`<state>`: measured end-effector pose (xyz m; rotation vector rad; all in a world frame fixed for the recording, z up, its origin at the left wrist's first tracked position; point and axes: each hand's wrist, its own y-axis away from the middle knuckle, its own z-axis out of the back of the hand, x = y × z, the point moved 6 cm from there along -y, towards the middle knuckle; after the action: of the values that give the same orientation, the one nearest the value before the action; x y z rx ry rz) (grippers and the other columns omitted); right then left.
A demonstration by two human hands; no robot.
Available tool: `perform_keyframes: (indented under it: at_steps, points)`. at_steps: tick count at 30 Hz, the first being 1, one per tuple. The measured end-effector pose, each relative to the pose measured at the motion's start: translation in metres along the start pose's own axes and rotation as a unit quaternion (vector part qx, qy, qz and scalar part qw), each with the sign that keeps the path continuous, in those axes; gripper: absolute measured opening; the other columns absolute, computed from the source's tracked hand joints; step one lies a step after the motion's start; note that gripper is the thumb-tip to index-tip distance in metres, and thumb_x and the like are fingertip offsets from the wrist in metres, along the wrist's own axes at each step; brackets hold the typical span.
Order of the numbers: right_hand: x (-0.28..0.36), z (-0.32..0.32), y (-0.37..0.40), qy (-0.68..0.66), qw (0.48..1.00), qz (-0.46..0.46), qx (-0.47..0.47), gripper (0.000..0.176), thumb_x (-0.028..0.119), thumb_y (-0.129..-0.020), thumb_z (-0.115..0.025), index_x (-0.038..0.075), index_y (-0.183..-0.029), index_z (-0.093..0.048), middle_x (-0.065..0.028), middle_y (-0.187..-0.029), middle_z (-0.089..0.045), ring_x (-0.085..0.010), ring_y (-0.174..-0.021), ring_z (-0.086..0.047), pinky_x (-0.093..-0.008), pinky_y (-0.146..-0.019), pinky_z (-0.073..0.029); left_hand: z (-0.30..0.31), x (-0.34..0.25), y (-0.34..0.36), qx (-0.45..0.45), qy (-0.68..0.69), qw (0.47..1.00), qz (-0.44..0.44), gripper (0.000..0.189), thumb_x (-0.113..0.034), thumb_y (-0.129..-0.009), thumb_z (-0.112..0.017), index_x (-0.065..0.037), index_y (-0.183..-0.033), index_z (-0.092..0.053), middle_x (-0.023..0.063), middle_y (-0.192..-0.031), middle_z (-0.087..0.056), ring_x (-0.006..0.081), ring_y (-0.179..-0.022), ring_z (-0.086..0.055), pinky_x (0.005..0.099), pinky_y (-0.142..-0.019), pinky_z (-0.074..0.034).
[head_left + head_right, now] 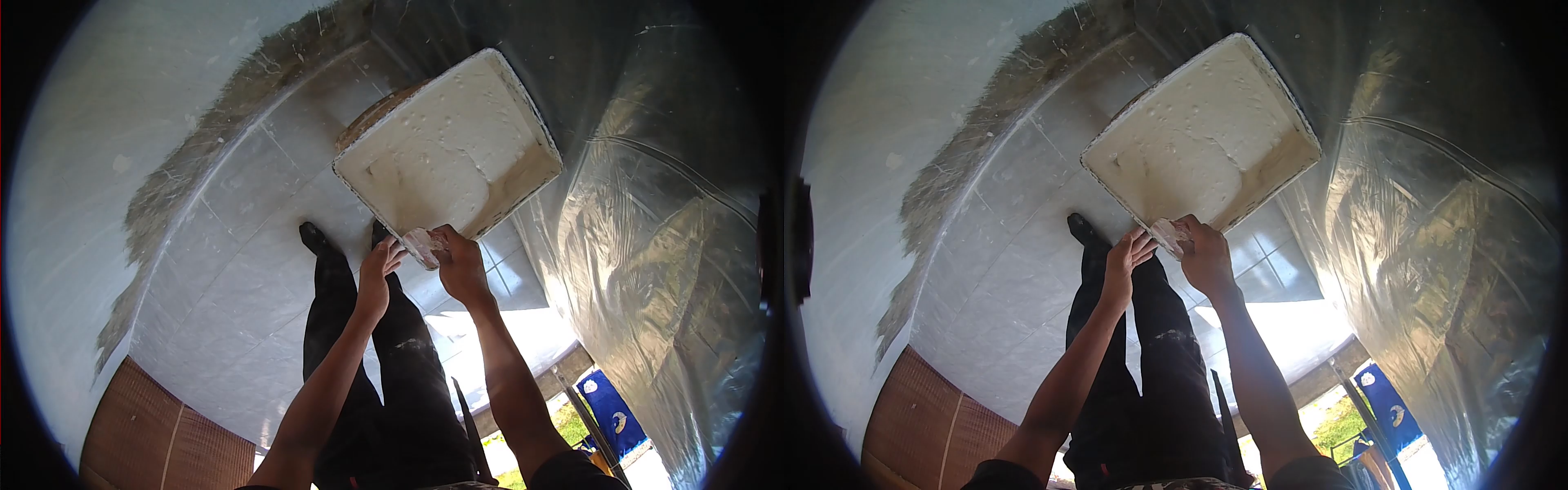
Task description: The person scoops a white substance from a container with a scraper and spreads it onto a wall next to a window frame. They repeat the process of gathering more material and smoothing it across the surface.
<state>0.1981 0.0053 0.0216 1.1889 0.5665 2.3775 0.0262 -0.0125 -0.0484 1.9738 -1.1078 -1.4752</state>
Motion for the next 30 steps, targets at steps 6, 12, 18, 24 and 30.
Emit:
perform_keyframes:
  at_steps: [6, 12, 18, 24, 30]
  points:
    - [0.007, 0.003, 0.000, 0.016, 1.000, 0.002, 0.011, 0.030, -0.006, -0.087, -0.057, -0.002, -0.116, -0.062, -0.0243, -0.105, -0.072, -0.0395, -0.106, -0.070, -0.0399, -0.089, -0.054, -0.012, -0.008, 0.006, 0.004, 0.069, 0.997, 0.025, 0.078, -0.058, -0.106, -0.034, 0.002, -0.157, -0.034, 0.0213, -0.155, -0.047, 0.0367, -0.143, -0.047, 0.0490, -0.121, -0.030]
    - [-0.005, 0.012, -0.003, -0.025, 0.999, -0.038, 0.002, 0.031, -0.005, -0.087, -0.058, -0.001, -0.118, -0.062, -0.0241, -0.110, -0.072, -0.0400, -0.107, -0.070, -0.0391, -0.090, -0.054, -0.015, -0.010, 0.011, -0.006, 0.100, 0.994, 0.037, 0.080, -0.057, -0.105, -0.036, 0.003, -0.158, -0.030, 0.0220, -0.158, -0.042, 0.0372, -0.146, -0.042, 0.0491, -0.123, -0.028]
    - [-0.004, -0.003, 0.007, 0.055, 0.998, -0.015, -0.009, 0.030, -0.007, -0.087, -0.058, -0.001, -0.116, -0.063, -0.0243, -0.109, -0.072, -0.0414, -0.107, -0.069, -0.0422, -0.088, -0.054, -0.014, -0.008, 0.011, -0.007, 0.112, 0.993, 0.038, 0.081, -0.056, -0.105, -0.038, 0.004, -0.158, -0.029, 0.0228, -0.158, -0.042, 0.0373, -0.146, -0.042, 0.0487, -0.123, -0.028]
    - [-0.001, 0.000, 0.006, -0.039, 0.998, -0.024, -0.035, 0.030, -0.008, -0.086, -0.056, 0.000, -0.114, -0.064, -0.0251, -0.104, -0.071, -0.0435, -0.104, -0.068, -0.0452, -0.086, -0.054, -0.015, -0.008, 0.009, -0.010, 0.117, 0.993, 0.033, 0.081, -0.056, -0.105, -0.039, 0.006, -0.157, -0.029, 0.0245, -0.158, -0.041, 0.0377, -0.146, -0.041, 0.0489, -0.123, -0.028]
    - [-0.001, 0.000, -0.001, 0.007, 1.000, -0.025, 0.006, 0.034, -0.006, -0.086, -0.060, 0.002, -0.119, -0.064, -0.0246, -0.109, -0.072, -0.0394, -0.109, -0.069, -0.0414, -0.090, -0.054, -0.017, -0.014, 0.012, -0.014, 0.122, 0.992, 0.034, 0.083, -0.056, -0.105, -0.041, 0.008, -0.156, -0.028, 0.0256, -0.158, -0.040, 0.0379, -0.145, -0.042, 0.0493, -0.123, -0.029]
